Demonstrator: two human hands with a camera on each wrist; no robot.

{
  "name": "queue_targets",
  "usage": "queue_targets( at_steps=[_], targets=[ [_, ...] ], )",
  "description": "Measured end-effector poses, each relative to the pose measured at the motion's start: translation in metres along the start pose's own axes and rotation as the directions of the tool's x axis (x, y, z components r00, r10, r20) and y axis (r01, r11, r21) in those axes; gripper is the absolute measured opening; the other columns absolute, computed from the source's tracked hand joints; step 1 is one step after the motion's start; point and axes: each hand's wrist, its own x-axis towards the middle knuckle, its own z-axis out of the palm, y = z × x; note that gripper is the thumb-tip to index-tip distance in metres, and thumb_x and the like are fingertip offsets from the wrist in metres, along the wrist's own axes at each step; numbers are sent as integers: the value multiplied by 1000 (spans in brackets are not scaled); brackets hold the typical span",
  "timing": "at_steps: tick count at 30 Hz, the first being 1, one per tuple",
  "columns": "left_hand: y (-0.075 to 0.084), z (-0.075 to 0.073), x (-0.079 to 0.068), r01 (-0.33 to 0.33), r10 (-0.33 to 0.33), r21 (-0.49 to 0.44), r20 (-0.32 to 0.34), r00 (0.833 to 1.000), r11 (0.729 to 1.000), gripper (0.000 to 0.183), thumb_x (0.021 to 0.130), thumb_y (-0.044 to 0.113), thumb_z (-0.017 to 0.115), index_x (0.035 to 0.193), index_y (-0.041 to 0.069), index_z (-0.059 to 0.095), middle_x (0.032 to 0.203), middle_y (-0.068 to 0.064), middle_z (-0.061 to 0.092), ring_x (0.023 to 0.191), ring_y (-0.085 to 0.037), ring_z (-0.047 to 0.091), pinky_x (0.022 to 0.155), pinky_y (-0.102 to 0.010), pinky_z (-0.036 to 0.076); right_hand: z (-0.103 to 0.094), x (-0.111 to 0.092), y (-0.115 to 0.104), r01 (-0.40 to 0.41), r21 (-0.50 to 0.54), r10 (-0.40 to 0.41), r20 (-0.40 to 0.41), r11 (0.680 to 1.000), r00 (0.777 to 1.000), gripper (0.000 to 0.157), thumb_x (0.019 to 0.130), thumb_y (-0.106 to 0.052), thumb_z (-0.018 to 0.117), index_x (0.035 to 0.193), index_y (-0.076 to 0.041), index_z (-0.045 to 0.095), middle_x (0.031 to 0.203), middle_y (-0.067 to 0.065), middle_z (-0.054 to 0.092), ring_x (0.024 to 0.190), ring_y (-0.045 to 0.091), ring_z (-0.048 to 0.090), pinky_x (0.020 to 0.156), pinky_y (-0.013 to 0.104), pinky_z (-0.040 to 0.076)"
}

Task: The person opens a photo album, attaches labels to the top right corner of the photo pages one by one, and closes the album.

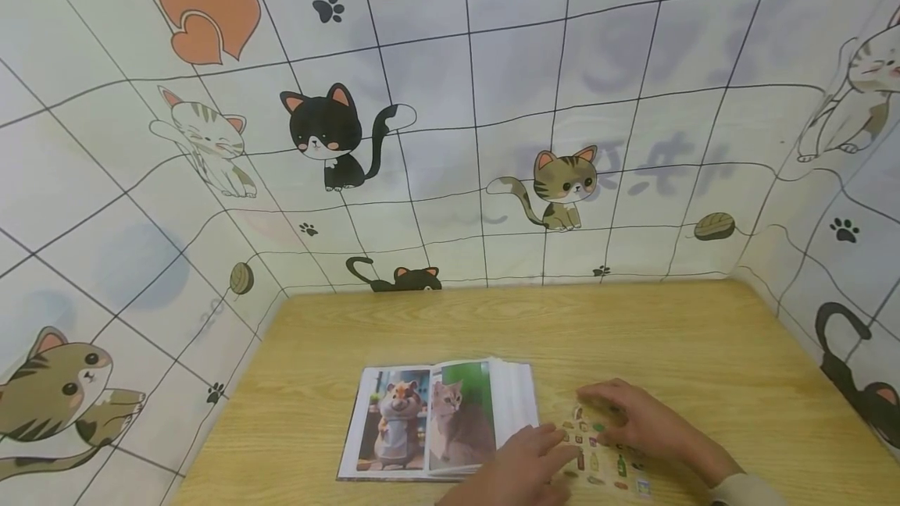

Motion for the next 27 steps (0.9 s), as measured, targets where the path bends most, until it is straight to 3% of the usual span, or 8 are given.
queue_targets(
  at_steps=[4,7,10,12,16,23,27],
  targets=[
    [6,3,4,51,-48,-18,154,987,999,50,99,40,59,142,16,52,140,-5,57,131,-19,52,102,-32,47,1,-2,1,27,-9,-28,-20,1000,999,61,81,-38,79,135,-19,59,133,0,60,121,29,55,98,49,49],
    [11,4,6,141,-130,-17,302,945,990,57,100,50,49,150,22,43,150,2,47,140,-16,41,107,-36,44,2,-3,2,51,-26,-52,-37,998,998,62,81,-39,78,136,-18,59,133,0,61,121,27,56,98,48,48],
    [13,6,8,185,-171,0,380,909,983,64,100,60,41,154,26,35,156,5,38,145,-14,33,110,-39,40,3,-3,3,71,-27,-72,-45,997,996,62,81,-39,78,136,-17,59,133,0,61,120,24,56,98,45,49],
    [14,7,8,189,-177,10,403,898,982,68,99,63,36,156,26,32,158,5,35,145,-13,32,111,-40,39,3,-4,4,81,-26,-82,-51,996,995,63,81,-39,78,136,-16,58,132,-1,62,120,22,56,98,43,49],
    [15,8,7,186,-171,5,415,894,983,70,99,65,33,157,25,29,158,4,35,145,-12,32,112,-40,38,3,-5,4,94,-23,-95,-65,995,993,63,81,-39,78,137,-16,58,132,-2,63,120,21,56,98,43,49],
    [14,8,10,217,-188,-15,444,876,976,73,98,65,35,158,24,25,157,5,36,143,-10,34,113,-40,37,4,-5,5,86,0,-85,-65,996,994,64,81,-34,79,138,-17,57,129,-8,64,120,14,55,99,35,49],
    [14,8,11,221,-193,-9,453,871,975,74,98,65,36,158,24,25,157,6,37,143,-10,35,113,-39,37,4,-5,4,69,15,-68,-58,997,996,65,81,-32,79,140,-18,55,130,-10,64,121,13,54,100,38,49]
  ],
)
